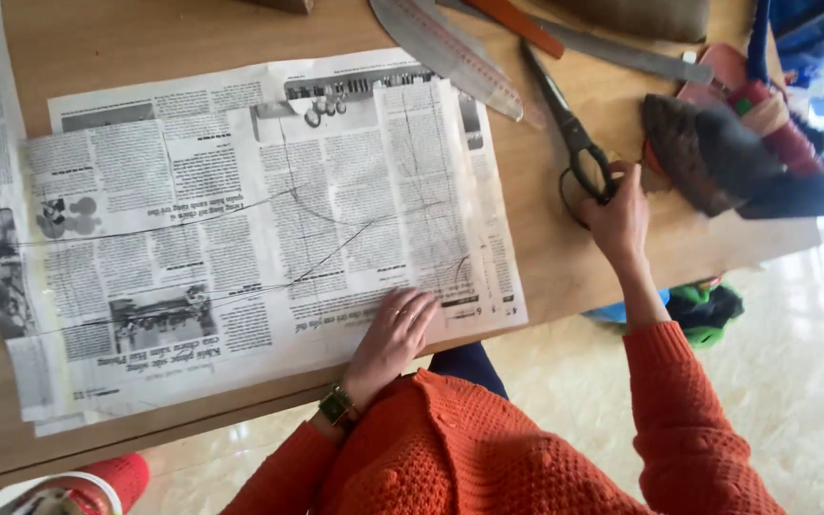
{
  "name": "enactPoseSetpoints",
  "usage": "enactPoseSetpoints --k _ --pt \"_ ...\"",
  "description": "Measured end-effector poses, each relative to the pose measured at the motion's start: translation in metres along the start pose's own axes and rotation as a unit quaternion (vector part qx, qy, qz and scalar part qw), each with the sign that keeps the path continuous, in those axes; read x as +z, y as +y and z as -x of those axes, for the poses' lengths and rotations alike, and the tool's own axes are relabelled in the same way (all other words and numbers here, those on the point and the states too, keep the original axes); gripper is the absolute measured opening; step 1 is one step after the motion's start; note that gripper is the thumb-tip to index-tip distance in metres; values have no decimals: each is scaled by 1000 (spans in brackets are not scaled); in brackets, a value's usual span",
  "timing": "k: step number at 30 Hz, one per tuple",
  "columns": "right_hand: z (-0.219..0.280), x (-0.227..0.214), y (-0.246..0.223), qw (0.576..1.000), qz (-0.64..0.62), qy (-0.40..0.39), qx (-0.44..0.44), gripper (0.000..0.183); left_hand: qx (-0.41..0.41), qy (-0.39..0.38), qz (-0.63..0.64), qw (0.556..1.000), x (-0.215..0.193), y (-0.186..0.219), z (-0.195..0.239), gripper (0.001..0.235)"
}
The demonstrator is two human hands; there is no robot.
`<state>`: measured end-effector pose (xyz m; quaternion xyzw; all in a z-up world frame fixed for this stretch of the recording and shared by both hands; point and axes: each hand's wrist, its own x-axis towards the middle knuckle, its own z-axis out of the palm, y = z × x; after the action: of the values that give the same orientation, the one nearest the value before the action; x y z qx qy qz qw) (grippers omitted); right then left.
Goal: The person uses a ruler and a pen to draw lines on a newspaper spread on a wooden table. They then use scissors to cut the newspaper along the drawn lines.
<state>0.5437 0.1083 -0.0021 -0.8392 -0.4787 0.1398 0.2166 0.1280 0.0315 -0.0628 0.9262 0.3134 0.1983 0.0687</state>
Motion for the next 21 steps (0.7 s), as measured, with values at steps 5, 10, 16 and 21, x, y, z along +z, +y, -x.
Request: enactPoseSetpoints --k 5,10,16,21 --pt "92 -25 -3 986 -154 29 56 60 26 -35 30 999 -34 -5 -15 60" --pt "193 -20 15 910 -411 20 52 78 31 -86 19 996 -30 -1 -11 52" --pt "271 -39 -48 867 -483 -88 80 47 37 -96 12 995 -36 3 -15 30" --pt "294 -45 -38 821 -521 -218 77 71 -40 13 130 991 -23 8 -10 23"
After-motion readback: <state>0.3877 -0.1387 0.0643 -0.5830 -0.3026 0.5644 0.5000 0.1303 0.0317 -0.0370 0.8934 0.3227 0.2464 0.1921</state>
